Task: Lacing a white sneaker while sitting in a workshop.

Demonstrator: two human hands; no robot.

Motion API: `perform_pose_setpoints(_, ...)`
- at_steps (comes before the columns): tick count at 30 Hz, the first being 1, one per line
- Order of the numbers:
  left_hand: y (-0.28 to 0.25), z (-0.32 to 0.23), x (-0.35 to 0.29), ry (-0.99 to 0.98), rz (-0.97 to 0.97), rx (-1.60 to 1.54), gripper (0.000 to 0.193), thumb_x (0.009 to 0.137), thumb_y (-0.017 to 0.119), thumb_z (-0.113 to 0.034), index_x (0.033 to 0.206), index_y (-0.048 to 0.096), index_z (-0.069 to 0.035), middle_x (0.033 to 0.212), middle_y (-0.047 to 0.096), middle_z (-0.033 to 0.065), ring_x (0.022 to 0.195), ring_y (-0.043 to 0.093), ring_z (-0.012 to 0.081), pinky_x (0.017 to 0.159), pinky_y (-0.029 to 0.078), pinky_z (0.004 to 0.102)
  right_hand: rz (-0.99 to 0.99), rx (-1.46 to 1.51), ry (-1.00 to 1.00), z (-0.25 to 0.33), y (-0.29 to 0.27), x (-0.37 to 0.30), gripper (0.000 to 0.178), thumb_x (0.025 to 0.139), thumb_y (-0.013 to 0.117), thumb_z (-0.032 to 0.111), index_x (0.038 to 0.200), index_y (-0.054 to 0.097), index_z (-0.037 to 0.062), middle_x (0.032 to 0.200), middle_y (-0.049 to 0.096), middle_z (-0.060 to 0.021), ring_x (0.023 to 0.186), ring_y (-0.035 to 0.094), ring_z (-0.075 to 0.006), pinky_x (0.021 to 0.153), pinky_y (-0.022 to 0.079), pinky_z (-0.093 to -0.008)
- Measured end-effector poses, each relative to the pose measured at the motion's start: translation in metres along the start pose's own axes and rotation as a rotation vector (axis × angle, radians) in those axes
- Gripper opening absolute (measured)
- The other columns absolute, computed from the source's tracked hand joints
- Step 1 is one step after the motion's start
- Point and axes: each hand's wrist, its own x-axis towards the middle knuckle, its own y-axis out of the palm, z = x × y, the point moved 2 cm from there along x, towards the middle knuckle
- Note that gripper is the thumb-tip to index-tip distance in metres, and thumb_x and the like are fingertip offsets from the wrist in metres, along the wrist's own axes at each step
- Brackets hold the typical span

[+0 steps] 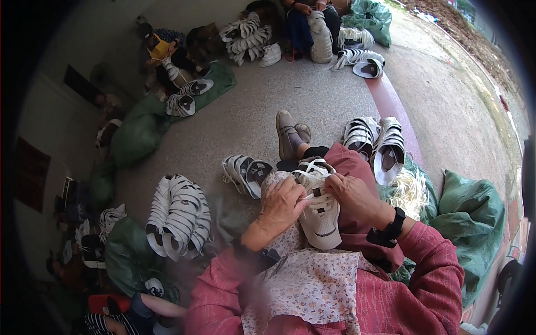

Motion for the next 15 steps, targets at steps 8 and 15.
perform_pose_setpoints(8,-0.004,0.005,0.013,-0.005,0.018,0.012,0.027,0.072,0.083,-0.030,0.080,0.066,-0.009,0.090,0.052,0.0081,0.094,0.056,0.0282,0.087,0.042,0.0418,0.199,0.203,0.230,0.013,-0.027,0.008,0.028,0.095,0.058,0.026,0.082,0.064,0.0023,0.073,0.064,-0.0203,0.072,0.065,-0.0397,0.064,0.049,-0.0478)
perform_pose_setpoints(15,0.002,0.013,0.012,-0.043,0.014,-0.011,0.030,0.070,0.083,-0.033,0.073,0.064,-0.011,0.091,0.053,0.0072,0.094,0.055,0.0272,0.090,0.040,0.0425,0.114,-0.358,0.080,0.033,-0.030,0.027,0.040,0.095,0.059,0.038,0.076,0.066,0.0041,0.065,0.062,-0.0177,0.061,0.064,-0.0371,0.055,0.047,-0.0475)
